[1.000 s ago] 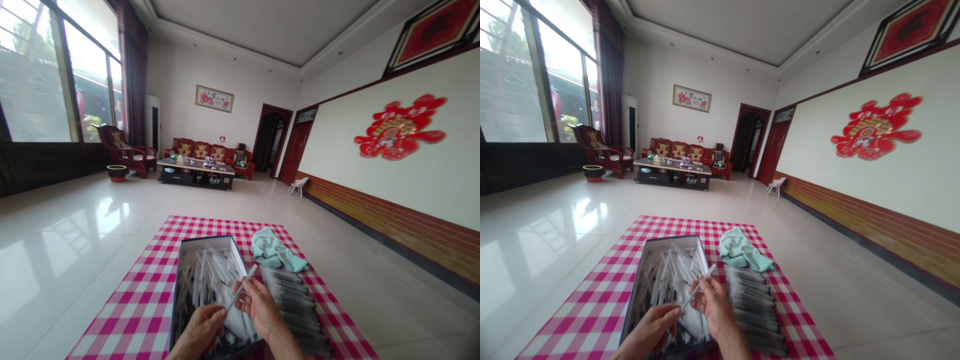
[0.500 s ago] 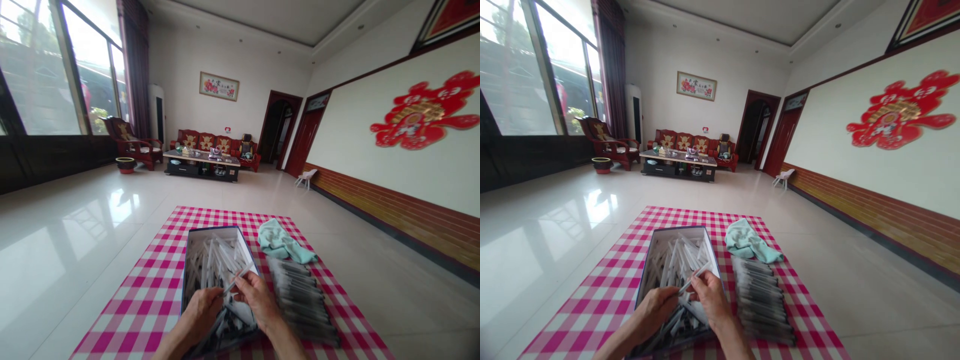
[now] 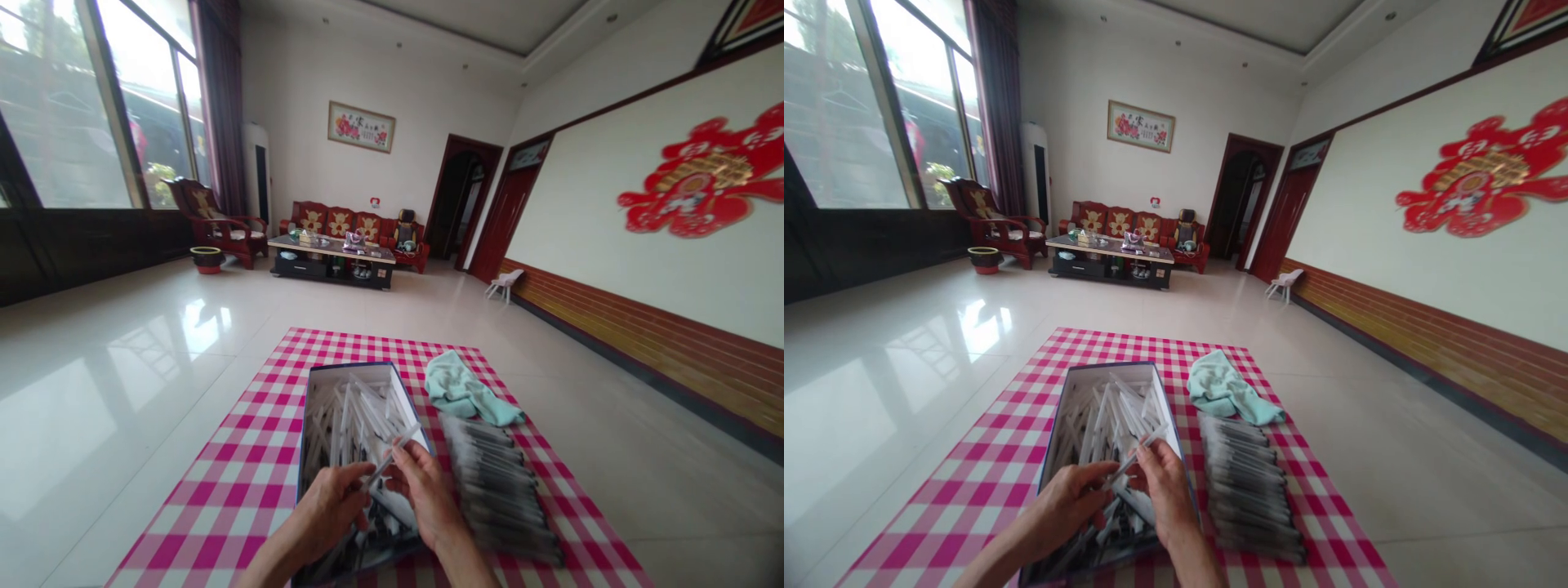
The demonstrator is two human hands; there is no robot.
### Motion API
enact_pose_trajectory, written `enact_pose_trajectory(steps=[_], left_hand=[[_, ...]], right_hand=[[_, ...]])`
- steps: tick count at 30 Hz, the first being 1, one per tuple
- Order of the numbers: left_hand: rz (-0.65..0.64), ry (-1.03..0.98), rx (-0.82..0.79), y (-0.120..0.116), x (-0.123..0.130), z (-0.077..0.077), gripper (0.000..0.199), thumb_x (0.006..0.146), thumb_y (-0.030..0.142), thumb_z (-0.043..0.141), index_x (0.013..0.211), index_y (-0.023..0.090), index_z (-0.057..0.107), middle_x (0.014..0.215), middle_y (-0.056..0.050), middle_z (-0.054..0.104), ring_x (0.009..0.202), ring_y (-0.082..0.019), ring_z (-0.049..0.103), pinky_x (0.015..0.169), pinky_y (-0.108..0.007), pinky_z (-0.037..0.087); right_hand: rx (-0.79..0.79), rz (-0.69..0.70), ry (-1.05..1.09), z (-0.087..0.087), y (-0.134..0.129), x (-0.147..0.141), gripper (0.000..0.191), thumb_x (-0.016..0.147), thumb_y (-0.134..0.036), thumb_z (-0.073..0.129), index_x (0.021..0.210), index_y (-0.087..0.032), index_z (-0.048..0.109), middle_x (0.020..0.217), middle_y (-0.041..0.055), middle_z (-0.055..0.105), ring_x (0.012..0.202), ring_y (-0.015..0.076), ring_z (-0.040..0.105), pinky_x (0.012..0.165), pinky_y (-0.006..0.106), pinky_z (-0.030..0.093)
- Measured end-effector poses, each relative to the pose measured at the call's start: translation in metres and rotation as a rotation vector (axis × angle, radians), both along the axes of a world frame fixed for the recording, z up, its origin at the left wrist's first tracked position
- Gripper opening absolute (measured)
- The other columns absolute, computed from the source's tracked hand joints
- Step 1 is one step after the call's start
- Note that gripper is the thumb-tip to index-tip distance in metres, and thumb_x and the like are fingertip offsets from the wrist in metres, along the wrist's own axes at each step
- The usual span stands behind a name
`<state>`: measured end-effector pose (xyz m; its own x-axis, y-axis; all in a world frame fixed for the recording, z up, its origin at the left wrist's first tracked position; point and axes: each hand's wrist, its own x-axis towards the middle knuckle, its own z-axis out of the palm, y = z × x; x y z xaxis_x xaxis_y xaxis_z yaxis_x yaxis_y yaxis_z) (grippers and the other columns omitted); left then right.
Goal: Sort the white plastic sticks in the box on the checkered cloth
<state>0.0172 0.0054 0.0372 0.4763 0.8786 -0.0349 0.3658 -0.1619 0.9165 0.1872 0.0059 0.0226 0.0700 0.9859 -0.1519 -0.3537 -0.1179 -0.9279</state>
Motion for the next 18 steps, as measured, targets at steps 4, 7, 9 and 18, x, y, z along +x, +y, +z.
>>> enact_pose_trajectory(steps=[4, 7, 9, 18], left_hand=[[-0.03, -0.039, -0.007, -0.002, 0.004, 0.001, 0.026, 0.083, 0.024, 0.041, 0.089, 0.016, 0.064, 0.061, 0.003, 0.062, 0.044, -0.01, 0.054, 0.044, -0.017, 0.033], [0.026, 0.067, 0.166, -0.003, 0.005, 0.0, 0.028, 0.087, 0.024, 0.037, 0.075, 0.017, 0.061, 0.054, 0.003, 0.057, 0.049, -0.011, 0.054, 0.048, -0.018, 0.034], [0.065, 0.208, 0.292, -0.003, 0.006, -0.004, 0.027, 0.088, 0.023, 0.037, 0.078, 0.018, 0.061, 0.058, 0.0, 0.061, 0.058, -0.013, 0.06, 0.053, -0.02, 0.035], [0.287, 0.752, 0.561, -0.002, 0.024, -0.005, 0.024, 0.093, 0.022, 0.038, 0.09, 0.022, 0.061, 0.082, -0.004, 0.066, 0.082, -0.02, 0.063, 0.067, -0.027, 0.042]], right_hand=[[0.027, 0.087, -0.049, 0.004, 0.001, -0.003, 0.032, 0.07, -0.044, 0.071, 0.09, -0.021, 0.064, 0.081, 0.0029, 0.068, 0.07, 0.0174, 0.063, 0.061, 0.026, 0.047], [0.017, 0.019, -0.057, 0.008, 0.004, -0.003, 0.038, 0.067, -0.049, 0.072, 0.092, -0.021, 0.064, 0.085, 0.0037, 0.069, 0.07, 0.0176, 0.063, 0.053, 0.023, 0.044], [0.021, -0.067, -0.035, 0.011, 0.008, -0.002, 0.044, 0.067, -0.053, 0.07, 0.096, -0.021, 0.062, 0.087, 0.0038, 0.07, 0.072, 0.0182, 0.064, 0.053, 0.023, 0.044], [0.064, -0.26, 0.014, 0.013, 0.012, -0.024, 0.039, 0.07, -0.055, 0.065, 0.085, -0.02, 0.061, 0.084, 0.0047, 0.071, 0.074, 0.0178, 0.065, 0.062, 0.026, 0.049]])
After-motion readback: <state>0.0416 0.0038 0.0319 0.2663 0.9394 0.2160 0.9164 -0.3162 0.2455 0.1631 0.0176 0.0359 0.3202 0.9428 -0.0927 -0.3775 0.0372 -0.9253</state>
